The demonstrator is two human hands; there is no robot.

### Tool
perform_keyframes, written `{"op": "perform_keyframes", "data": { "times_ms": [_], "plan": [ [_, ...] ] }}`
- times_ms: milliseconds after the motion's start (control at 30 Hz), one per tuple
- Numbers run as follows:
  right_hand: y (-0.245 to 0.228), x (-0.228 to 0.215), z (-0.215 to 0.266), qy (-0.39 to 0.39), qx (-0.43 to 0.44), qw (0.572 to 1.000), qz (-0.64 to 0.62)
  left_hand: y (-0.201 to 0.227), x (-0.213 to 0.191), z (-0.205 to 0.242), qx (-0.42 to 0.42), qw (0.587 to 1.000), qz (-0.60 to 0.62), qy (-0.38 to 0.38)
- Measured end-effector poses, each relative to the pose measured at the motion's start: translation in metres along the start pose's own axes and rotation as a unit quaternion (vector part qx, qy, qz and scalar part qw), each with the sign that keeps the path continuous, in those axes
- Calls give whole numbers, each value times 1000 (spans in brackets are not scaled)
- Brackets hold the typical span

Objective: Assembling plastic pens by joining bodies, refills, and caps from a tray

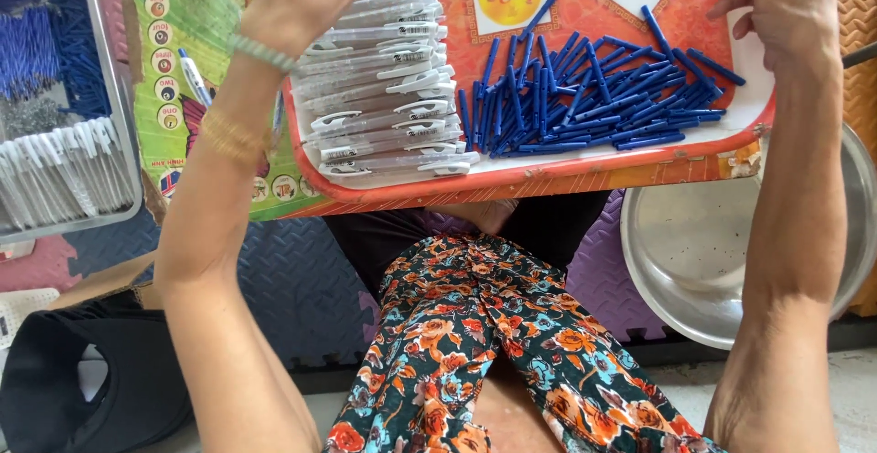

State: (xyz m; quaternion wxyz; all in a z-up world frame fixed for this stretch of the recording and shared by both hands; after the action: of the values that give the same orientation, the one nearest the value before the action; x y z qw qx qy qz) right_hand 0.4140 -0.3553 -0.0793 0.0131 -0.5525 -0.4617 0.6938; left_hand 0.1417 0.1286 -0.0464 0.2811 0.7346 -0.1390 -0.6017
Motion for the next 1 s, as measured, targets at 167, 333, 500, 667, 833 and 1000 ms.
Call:
{"op": "perform_keyframes", "data": {
  "times_ms": [167,333,500,667,833,1000],
  "plan": [
    [47,9,-16,42,-39,986,153,1,-31,54,117,992,-43,33],
    [37,22,-19,157,-173,897,374,-9,-29,74,131,988,-5,77],
    [11,38,-22,-4,-140,938,317,-13,3,77,112,993,-6,46],
    [5,41,-38,38,-191,924,330,-10,15,71,137,988,-8,66],
    [-17,39,-21,21,-181,937,297,-12,16,78,154,986,-26,54],
    [-27,34,-10,30,-201,943,265,0,6,101,113,991,-69,-32]
  ]
}}
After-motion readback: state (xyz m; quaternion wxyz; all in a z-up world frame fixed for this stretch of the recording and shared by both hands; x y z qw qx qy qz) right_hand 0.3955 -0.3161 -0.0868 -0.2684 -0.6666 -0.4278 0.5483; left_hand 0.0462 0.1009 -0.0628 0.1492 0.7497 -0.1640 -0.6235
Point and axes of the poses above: each hand's wrist, its own z-axis away from the middle knuckle, its own x-axis out of the palm, y = z × x, the point moved 2 cm from there along -z, towards the middle knuckle, and after that the axes turned 12 degrees about z, right-handed, at the moved point
